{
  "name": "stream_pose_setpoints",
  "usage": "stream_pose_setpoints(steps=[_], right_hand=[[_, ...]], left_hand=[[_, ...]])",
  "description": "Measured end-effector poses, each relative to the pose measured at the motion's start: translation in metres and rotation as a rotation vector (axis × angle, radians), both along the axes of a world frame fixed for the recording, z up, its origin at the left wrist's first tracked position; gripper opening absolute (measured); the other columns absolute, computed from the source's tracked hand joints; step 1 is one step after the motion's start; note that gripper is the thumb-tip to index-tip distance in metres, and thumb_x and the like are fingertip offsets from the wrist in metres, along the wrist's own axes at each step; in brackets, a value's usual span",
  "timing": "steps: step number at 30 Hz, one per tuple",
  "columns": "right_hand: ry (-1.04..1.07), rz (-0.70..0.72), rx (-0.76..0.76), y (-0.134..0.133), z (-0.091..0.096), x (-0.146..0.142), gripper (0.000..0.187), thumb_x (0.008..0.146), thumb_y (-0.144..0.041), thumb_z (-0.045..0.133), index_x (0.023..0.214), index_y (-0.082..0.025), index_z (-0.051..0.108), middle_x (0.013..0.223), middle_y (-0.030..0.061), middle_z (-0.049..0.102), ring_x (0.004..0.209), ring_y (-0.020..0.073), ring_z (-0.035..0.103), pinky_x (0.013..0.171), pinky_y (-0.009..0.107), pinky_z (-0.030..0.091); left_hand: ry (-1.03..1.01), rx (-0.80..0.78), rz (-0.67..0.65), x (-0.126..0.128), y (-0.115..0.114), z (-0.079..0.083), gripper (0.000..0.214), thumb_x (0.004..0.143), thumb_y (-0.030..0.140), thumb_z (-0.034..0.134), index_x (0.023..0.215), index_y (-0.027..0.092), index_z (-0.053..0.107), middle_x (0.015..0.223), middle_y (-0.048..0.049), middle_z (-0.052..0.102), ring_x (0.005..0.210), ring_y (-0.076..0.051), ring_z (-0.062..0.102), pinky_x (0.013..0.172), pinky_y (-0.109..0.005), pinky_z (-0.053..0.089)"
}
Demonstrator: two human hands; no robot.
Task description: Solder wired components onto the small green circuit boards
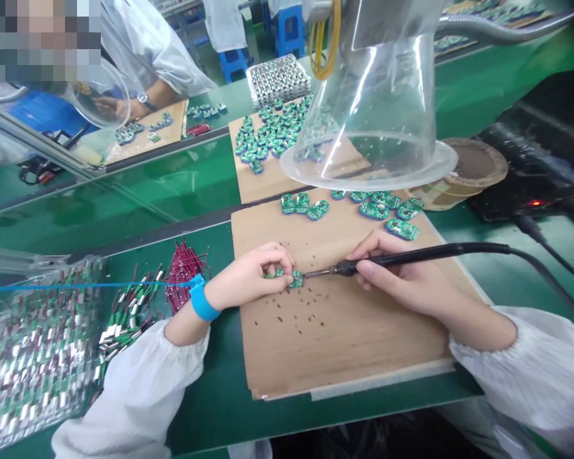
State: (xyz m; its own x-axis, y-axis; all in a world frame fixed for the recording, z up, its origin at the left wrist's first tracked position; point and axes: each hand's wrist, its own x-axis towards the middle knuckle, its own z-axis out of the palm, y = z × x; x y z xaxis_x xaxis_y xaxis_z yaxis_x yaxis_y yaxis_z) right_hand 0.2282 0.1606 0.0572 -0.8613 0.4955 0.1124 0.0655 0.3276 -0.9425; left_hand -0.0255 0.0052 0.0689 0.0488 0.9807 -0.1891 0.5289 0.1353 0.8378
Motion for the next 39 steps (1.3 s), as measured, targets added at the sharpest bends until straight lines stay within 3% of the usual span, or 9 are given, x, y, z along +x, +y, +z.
stream_pose_setpoints(steps=[8,39], right_hand=[[0.012,0.015,0.006,-0.0007,0.0021,0.0015,0.018,0.099,-0.04,0.065,0.096,-0.023,0.063,0.069,0.0,0.068,0.058,0.0143,0.062,0.055,0.026,0.047],[-0.031,0.015,0.021,-0.0009,0.0028,0.0021,0.021,0.099,-0.044,0.065,0.096,-0.023,0.062,0.069,-0.0005,0.064,0.059,0.0154,0.061,0.053,0.028,0.045]], left_hand=[[-0.017,-0.001,-0.006,-0.0003,0.0014,0.0018,0.006,0.092,0.024,0.065,0.088,0.019,0.064,0.107,-0.0033,0.065,0.07,-0.01,0.047,0.07,-0.027,0.044],[0.025,-0.015,0.076,0.0075,-0.0019,-0.0041,0.01,0.083,0.01,0.065,0.08,0.018,0.059,0.107,0.0007,0.064,0.067,-0.008,0.045,0.071,-0.027,0.043]])
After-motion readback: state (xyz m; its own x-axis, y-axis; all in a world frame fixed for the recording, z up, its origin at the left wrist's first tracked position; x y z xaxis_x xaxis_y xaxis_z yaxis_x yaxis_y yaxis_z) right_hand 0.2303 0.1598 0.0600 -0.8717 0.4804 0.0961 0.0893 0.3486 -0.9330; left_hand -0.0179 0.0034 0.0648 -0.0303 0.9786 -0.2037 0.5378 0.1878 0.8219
